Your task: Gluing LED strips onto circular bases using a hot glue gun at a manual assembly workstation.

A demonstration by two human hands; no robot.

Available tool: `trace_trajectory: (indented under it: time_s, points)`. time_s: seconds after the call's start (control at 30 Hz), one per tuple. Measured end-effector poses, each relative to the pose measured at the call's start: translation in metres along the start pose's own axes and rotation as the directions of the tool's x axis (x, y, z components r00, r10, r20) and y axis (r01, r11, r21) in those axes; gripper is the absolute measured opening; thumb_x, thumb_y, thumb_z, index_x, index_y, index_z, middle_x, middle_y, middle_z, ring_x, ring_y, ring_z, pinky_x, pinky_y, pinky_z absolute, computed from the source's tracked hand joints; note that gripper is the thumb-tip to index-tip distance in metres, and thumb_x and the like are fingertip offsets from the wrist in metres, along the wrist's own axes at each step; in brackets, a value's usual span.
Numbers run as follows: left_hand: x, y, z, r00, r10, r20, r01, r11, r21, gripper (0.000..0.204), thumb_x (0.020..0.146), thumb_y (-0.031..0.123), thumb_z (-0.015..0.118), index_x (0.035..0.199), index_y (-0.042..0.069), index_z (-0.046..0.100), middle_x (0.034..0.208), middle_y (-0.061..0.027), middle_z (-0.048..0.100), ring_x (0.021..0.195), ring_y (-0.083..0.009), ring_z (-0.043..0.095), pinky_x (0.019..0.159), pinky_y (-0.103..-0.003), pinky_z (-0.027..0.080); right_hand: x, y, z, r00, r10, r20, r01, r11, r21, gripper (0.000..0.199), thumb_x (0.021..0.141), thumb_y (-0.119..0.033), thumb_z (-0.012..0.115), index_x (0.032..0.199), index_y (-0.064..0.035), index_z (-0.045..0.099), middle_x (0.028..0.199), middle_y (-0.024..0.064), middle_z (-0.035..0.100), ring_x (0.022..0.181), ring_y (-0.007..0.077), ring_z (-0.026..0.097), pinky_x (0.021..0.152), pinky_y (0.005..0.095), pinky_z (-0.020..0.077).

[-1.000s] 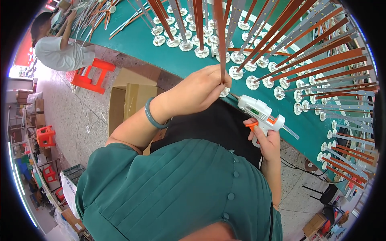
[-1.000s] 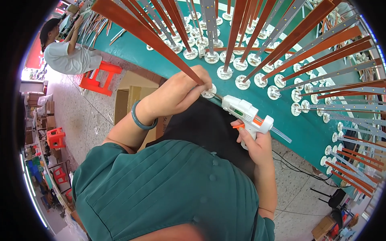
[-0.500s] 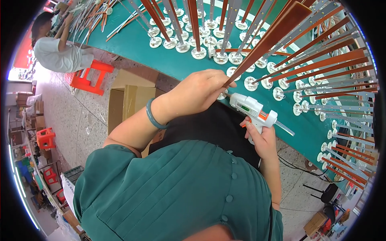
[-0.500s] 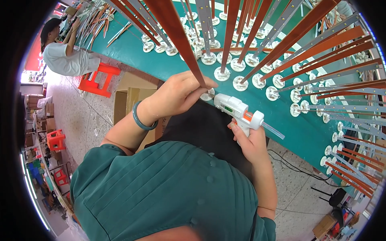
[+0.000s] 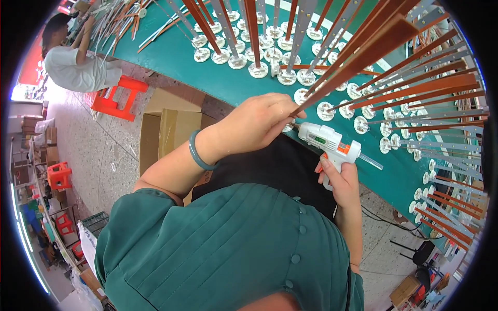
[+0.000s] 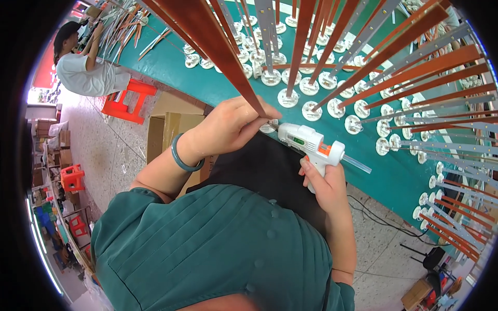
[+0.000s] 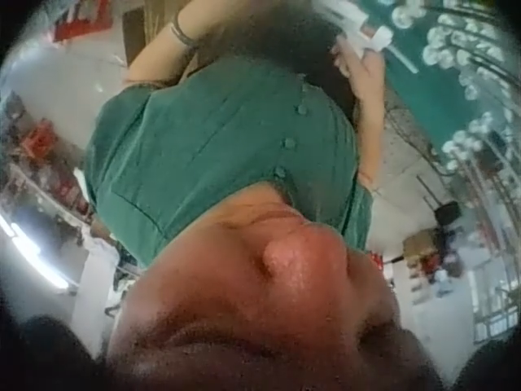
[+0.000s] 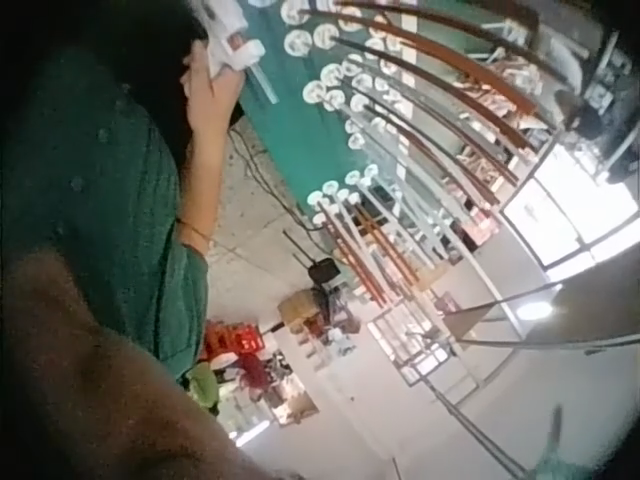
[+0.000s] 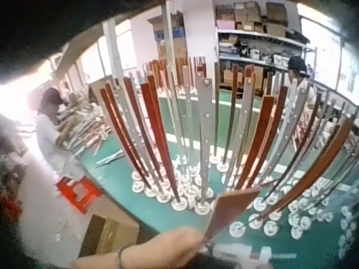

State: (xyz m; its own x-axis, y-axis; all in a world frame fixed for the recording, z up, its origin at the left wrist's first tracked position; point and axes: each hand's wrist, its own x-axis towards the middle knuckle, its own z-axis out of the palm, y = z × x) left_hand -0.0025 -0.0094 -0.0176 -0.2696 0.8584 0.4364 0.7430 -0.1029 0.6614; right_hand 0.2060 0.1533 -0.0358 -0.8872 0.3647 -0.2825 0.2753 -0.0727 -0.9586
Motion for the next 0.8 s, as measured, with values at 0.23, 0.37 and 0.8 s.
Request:
trace_trajectory:
  time_s: [0.23, 0.37, 0.8]
  points:
    - [-0.018, 0.013, -0.027, 0.994, -0.035, 0.099, 0.028, 0.997, 0.077, 0.023, 0.082, -0.003, 0.061, 0.104, 0.004, 0.065, 0.095, -0.0134, 0.064, 0.088, -0.0334, 0.062, 0.076, -0.04, 0.05, -0.005, 0.006, -0.008, 0.997, 0.066, -0.026, -0.064, 0.995, 0.071, 0.025, 0.093, -0.022, 0.06, 0.102, 0.0013, 0.06, 0.081, 0.0087, 0.066, 0.059, 0.011, 0.058, 0.05, 0.0214, 0.0384]
    - [-0.042, 0.003, -0.097, 0.955, -0.143, -0.261, 0.189, 0.969, 0.161, 0.021, 0.082, -0.001, 0.059, 0.103, 0.0, 0.064, 0.088, -0.0121, 0.066, 0.083, -0.0277, 0.066, 0.074, -0.036, 0.053, -0.017, 0.03, -0.036, 0.993, -0.113, 0.043, 0.098, 0.96, 0.263, 0.03, 0.094, -0.019, 0.056, 0.111, 0.0052, 0.051, 0.093, 0.0202, 0.063, 0.06, 0.0181, 0.059, 0.052, 0.0248, 0.0466]
    - [-0.021, -0.2, -0.192, 0.652, -0.251, -0.715, 0.528, 0.828, 0.191, 0.015, 0.086, 0.003, 0.062, 0.1, 0.001, 0.065, 0.084, -0.0161, 0.069, 0.077, -0.0275, 0.068, 0.069, -0.036, 0.053, -0.012, 0.035, -0.035, 0.977, -0.208, -0.048, 0.21, 0.899, 0.385, 0.033, 0.094, -0.024, 0.06, 0.108, 0.0025, 0.046, 0.089, 0.0211, 0.059, 0.057, 0.0194, 0.057, 0.051, 0.0281, 0.0447]
